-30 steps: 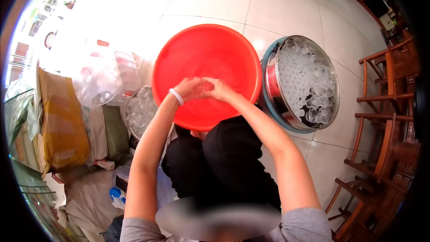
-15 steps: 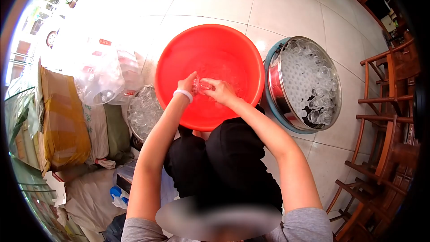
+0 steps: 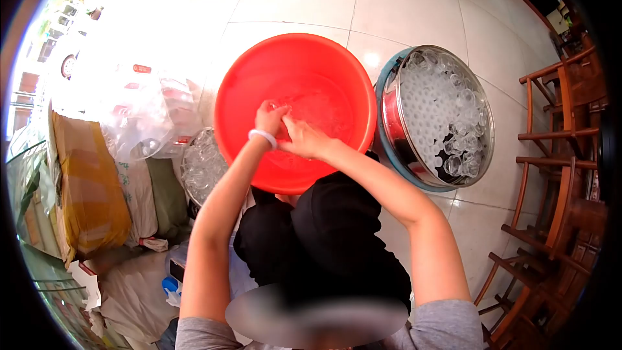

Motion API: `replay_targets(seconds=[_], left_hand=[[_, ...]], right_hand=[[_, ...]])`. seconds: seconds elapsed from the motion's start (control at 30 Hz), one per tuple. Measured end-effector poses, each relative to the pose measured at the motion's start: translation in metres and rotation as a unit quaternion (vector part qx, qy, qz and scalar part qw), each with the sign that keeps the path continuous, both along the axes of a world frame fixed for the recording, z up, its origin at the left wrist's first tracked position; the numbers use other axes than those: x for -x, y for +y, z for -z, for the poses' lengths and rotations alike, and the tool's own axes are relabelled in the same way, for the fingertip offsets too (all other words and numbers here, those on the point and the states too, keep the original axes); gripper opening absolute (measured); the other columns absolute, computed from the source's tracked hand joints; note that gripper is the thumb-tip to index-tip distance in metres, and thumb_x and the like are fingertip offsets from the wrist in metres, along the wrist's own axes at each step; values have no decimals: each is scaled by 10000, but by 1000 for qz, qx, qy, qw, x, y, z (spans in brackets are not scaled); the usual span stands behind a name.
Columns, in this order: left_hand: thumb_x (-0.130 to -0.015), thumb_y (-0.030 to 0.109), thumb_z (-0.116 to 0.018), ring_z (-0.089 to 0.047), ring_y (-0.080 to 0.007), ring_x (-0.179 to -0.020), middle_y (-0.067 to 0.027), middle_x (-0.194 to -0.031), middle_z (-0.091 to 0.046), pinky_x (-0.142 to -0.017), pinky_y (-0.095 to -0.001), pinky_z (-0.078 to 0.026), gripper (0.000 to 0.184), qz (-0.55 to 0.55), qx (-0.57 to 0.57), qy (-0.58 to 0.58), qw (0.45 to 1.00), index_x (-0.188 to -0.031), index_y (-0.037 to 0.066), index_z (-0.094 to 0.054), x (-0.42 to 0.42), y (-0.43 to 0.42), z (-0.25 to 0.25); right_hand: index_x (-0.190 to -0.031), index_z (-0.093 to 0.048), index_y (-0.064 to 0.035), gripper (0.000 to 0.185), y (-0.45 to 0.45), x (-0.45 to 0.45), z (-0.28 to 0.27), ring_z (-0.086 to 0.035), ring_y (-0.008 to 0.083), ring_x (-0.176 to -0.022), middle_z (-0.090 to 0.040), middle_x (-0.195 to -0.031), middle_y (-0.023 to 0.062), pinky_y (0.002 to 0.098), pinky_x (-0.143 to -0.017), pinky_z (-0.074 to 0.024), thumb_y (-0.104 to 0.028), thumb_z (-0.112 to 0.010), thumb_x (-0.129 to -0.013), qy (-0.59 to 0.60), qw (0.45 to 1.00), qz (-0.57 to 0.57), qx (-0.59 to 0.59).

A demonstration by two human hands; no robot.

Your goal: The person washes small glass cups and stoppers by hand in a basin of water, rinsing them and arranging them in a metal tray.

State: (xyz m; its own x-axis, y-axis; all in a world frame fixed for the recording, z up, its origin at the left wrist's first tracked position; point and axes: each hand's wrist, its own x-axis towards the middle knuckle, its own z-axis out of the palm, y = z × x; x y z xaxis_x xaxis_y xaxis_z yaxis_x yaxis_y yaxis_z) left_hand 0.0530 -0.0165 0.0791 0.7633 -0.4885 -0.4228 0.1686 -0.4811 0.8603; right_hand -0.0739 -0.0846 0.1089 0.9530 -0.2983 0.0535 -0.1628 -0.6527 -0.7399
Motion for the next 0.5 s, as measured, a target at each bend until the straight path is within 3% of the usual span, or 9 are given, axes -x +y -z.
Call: replay_targets(seconds=[0.13,0.23,0.27,0.3,0.37,0.4,0.43,0.47,0.5], left_hand=[[-769,75,-591,-506,-161,-389,-127,-718,-598,-288,-308,-348,333,125,-67,-30,989,-1084,19,-501,-28,-5,-75],[-780,128,-588,-541,-177,-448,-121,-731,-607,-352,-334,-397,317,140,9,67,988,-1076,31,-530,-37,-4,-115],[-776,138,-577,-584,-208,-550,-143,-802,-621,-443,-374,-442,330,456,-204,-182,847,-1088,38,-535,-57,-5,-63],[-772,149,-566,-628,-239,-651,-165,-874,-635,-534,-414,-488,345,669,-372,-386,516,-1100,45,-540,-72,-2,1],[-759,168,-549,-613,-306,-886,-202,-1009,-603,-753,-454,-481,371,497,-442,-425,614,-1116,67,-546,-24,21,30],[-759,168,-549,-613,-306,-886,-202,-1009,-603,-753,-454,-481,371,489,-433,-440,616,-1116,67,-546,-29,2,19],[-755,190,-557,-587,-316,-945,-217,-1031,-588,-794,-443,-470,397,469,-352,-356,728,-1132,68,-533,-24,-1,4],[-751,212,-566,-561,-327,-1003,-231,-1053,-574,-835,-432,-459,423,437,-270,-251,820,-1147,69,-521,-15,7,-10],[-742,242,-596,-553,-378,-968,-233,-1038,-577,-825,-428,-459,471,457,-297,-265,795,-1169,72,-493,-19,3,-23]], right_hand=[[-981,-545,19,371,-50,-11,-83,-630,247,-707,-626,-812,167,327,-622,-488,-293,-603,-789,34,981,-1,-191],[-913,-576,-5,238,-74,-13,-93,-617,163,-654,-622,-791,86,269,-566,-472,-233,-538,-860,29,883,4,-468],[-948,-591,-34,191,-91,-22,-41,-626,195,-763,-630,-892,112,285,-639,-489,-191,-512,-871,38,751,-53,-657],[-948,-591,-34,191,-77,-19,-11,-626,195,-763,-630,-892,112,285,-639,-489,-191,-512,-871,42,750,-57,-657],[-994,-585,-48,246,-63,-19,28,-516,259,-976,-525,-1093,148,413,-778,-421,-220,-462,-868,160,948,-58,-268],[-1017,-582,-55,276,-66,-22,39,-460,291,-1082,-472,-1193,166,476,-847,-386,-235,-437,-866,208,976,-42,-40],[-1039,-578,-62,306,-60,-19,49,-405,323,-1189,-420,-1294,184,540,-917,-352,-249,-412,-864,259,950,-28,172],[-1005,-578,-54,293,-64,-25,34,-513,327,-1065,-514,-1179,197,490,-857,-418,-256,-462,-827,266,948,-23,171],[-908,-599,-39,275,-73,-27,-7,-605,303,-863,-620,-915,184,425,-743,-481,-279,-505,-811,254,961,-17,105]])
